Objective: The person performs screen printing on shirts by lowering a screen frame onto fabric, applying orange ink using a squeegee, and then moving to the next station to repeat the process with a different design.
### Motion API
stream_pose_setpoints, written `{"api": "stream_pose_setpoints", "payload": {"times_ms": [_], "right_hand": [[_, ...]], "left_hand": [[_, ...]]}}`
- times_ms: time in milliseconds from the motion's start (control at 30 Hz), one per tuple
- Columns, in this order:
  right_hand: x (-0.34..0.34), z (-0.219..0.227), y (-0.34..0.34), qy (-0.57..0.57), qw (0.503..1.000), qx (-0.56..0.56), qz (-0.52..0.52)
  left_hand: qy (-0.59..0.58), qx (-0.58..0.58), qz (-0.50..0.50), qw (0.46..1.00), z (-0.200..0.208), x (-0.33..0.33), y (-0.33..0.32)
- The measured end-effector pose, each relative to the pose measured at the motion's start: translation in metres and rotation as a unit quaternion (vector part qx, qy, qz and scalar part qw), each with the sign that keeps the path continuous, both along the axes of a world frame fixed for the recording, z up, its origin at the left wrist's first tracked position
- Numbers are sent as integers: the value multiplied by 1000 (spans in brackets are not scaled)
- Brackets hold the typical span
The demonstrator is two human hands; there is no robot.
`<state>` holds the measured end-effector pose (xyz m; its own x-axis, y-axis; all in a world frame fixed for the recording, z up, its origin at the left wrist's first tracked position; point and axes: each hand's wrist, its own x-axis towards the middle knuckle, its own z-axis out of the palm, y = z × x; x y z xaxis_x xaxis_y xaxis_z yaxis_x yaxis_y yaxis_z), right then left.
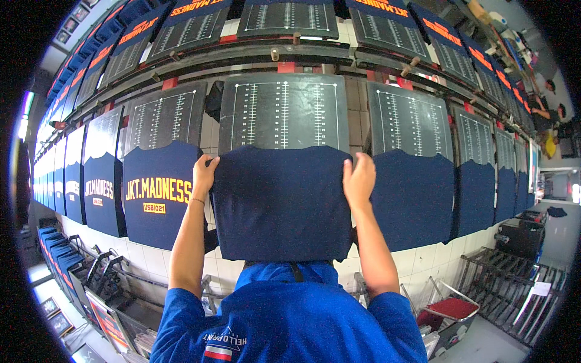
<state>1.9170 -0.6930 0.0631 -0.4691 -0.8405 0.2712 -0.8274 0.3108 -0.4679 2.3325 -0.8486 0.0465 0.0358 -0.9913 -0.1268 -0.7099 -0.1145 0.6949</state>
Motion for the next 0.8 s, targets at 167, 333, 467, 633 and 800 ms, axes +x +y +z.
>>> {"api": "stream_pose_setpoints", "payload": {"times_ms": [167,333,467,633,800], "right_hand": [[97,11,16,44,969,126,207],[209,21,-43,-24,957,129,260],[225,-8,-68,13,937,100,335],[81,40,-27,14,968,200,148],[31,0,19,96,980,170,27]], "left_hand": [[-8,-6,-5,1000,-7,2,-2],[-115,-148,-33,982,18,-15,23],[-107,-185,-134,968,43,-33,76],[-64,-120,-33,990,44,34,194],[-38,-50,114,991,42,64,299]]}}
